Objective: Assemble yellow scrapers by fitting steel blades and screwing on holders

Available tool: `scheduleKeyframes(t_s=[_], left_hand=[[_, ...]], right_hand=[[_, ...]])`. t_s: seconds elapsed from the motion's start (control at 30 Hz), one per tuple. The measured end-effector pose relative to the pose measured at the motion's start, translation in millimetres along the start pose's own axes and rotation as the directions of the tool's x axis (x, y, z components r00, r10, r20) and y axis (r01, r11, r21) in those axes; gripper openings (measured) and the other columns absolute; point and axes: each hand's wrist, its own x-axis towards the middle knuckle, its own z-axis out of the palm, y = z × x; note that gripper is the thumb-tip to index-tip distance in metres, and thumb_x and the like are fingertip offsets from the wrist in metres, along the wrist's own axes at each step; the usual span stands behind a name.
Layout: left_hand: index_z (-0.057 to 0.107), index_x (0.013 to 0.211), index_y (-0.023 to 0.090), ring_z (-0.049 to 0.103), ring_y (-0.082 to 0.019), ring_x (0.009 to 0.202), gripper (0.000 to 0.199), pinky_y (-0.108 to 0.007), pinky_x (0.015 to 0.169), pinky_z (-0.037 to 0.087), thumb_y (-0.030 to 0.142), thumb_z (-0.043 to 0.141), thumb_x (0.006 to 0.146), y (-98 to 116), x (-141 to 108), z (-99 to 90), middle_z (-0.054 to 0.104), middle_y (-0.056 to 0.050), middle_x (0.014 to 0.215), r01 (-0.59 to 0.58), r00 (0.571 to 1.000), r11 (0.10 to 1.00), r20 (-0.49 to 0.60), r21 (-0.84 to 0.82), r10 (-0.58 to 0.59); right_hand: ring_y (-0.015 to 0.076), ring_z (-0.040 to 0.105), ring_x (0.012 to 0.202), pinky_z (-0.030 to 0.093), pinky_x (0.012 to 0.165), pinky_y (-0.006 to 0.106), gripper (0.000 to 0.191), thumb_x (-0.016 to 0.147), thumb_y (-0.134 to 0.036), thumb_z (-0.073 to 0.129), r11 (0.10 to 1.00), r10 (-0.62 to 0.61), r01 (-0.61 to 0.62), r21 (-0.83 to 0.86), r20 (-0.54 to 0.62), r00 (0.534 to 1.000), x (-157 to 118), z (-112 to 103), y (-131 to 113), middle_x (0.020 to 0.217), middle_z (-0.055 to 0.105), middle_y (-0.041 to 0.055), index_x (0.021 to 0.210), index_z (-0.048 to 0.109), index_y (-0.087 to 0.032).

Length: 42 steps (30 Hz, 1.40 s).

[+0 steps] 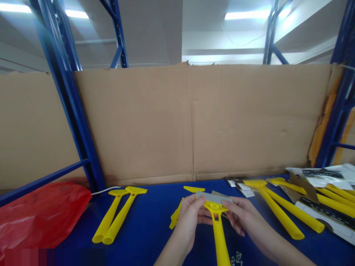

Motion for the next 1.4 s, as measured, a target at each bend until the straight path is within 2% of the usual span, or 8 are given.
scheduleKeyframes(t_s=[0.17,0.5,0.6,0.77,0.83,1.0,1.23,1.4], left_hand=[[0.066,0.092,0.006,0.063,-0.013,0.055,0.039,-0.02,0.048,0.047,0.036,0.069,0.068,2,3,-7.3,0.071,-0.014,0.08,0.021,0.998,0.999,0.05,0.031,-0.022],[0.064,0.094,0.005,0.064,-0.012,0.056,0.03,-0.017,0.047,0.049,0.029,0.064,0.076,0,8,-8.1,0.072,-0.014,0.079,-0.01,0.999,1.0,-0.042,0.006,0.01],[0.064,0.094,0.006,0.063,-0.012,0.056,0.031,-0.018,0.049,0.049,0.031,0.066,0.076,1,9,-8.6,0.072,-0.013,0.081,-0.014,0.998,1.0,-0.061,0.004,0.014],[0.067,0.086,0.009,0.06,-0.012,0.06,0.033,-0.019,0.05,0.047,0.036,0.072,0.068,2,9,-9.5,0.07,-0.01,0.081,-0.052,0.99,0.999,-0.134,0.005,0.052],[0.07,0.082,0.01,0.057,-0.011,0.062,0.034,-0.018,0.047,0.044,0.038,0.074,0.064,2,9,-9.4,0.068,-0.008,0.077,-0.064,0.986,0.997,-0.15,0.045,0.07],[0.072,0.08,0.009,0.049,-0.01,0.059,0.042,-0.017,0.042,0.039,0.043,0.075,0.056,0,9,-7.9,0.063,-0.005,0.069,-0.057,0.991,0.989,-0.113,0.133,0.072],[0.068,0.076,0.009,0.051,-0.011,0.055,0.05,-0.019,0.039,0.04,0.053,0.075,0.054,0,9,-7.2,0.058,-0.003,0.059,-0.024,0.986,0.995,-0.164,0.101,0.041],[0.067,0.069,0.01,0.051,-0.011,0.055,0.047,-0.018,0.039,0.04,0.053,0.076,0.052,0,13,-10.8,0.058,-0.003,0.057,-0.09,0.976,0.986,-0.183,0.14,0.115]], right_hand=[[0.0038,0.034,0.028,0.023,0.031,0.018,0.038,0.068,-0.053,0.065,0.999,0.003,0.0,0.049,-0.055,0.998,7,0,5,0.038,0.044,-0.0085,0.06,0.052,-0.018],[0.0084,0.052,0.038,0.037,0.036,0.017,0.036,0.075,-0.05,0.062,0.988,0.115,-0.108,0.112,-0.059,0.992,7,18,0,0.045,0.055,-0.0037,0.062,0.052,-0.018],[0.0078,0.055,0.041,0.041,0.039,0.017,0.03,0.081,-0.046,0.058,0.974,0.156,-0.14,0.179,-0.083,0.984,7,25,-1,0.052,0.058,-0.0037,0.072,0.054,-0.018],[0.0132,0.059,0.041,0.049,0.041,0.023,0.033,0.084,-0.052,0.05,0.923,0.267,-0.271,0.273,0.055,0.962,4,36,-2,0.051,0.061,-0.0018,0.085,0.053,-0.019],[0.0125,0.056,0.036,0.046,0.037,0.021,0.035,0.085,-0.053,0.046,0.917,0.294,-0.302,0.262,0.069,0.953,3,40,-3,0.046,0.059,-0.0016,0.077,0.052,-0.019],[0.0064,0.039,0.023,0.03,0.025,0.015,0.045,0.09,-0.049,0.039,0.936,0.307,-0.295,0.191,-0.037,0.951,4,45,-4,0.033,0.045,-0.0054,0.06,0.05,-0.018],[0.0064,0.038,0.021,0.029,0.023,0.015,0.05,0.09,-0.051,0.038,0.942,0.293,-0.281,0.183,-0.039,0.955,8,42,2,0.032,0.044,-0.0051,0.055,0.051,-0.018],[0.0063,0.037,0.02,0.028,0.022,0.015,0.052,0.09,-0.048,0.039,0.944,0.276,-0.269,0.189,-0.011,0.961,10,43,-2,0.03,0.043,-0.0045,0.05,0.051,-0.017]])
